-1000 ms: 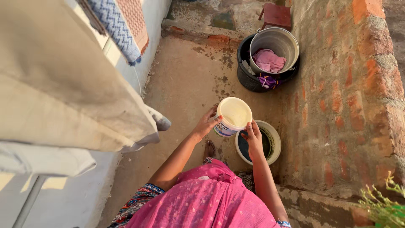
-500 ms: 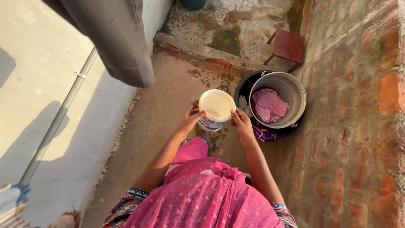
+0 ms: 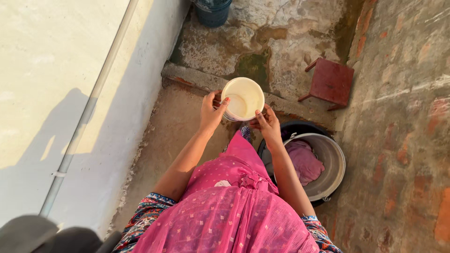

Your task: The person pours water from a plastic container into a potted plant and a plastic bottle containing a plant on a brick ledge.

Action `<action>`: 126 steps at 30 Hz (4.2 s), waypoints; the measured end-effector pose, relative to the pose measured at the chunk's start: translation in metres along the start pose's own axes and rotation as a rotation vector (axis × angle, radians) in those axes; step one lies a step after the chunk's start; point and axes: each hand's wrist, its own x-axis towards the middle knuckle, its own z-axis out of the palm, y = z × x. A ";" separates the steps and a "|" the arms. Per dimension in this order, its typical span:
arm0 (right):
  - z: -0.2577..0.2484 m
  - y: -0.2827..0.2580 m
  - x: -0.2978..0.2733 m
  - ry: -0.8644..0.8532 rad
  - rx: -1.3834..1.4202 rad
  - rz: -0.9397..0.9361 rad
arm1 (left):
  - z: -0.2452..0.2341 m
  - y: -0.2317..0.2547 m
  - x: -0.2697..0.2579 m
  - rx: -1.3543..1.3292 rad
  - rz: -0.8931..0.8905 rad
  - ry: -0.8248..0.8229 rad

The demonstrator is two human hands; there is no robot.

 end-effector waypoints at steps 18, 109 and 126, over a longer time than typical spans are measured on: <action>0.054 -0.087 0.519 -0.146 -0.351 0.108 | 0.056 0.038 0.488 -0.064 -0.163 0.036; 0.194 0.199 -0.282 2.368 0.823 -0.162 | 0.220 -0.044 -0.301 1.140 -0.223 -2.985; 0.283 0.251 -0.699 2.778 0.534 -0.364 | 0.060 -0.089 -0.785 1.112 0.140 -3.300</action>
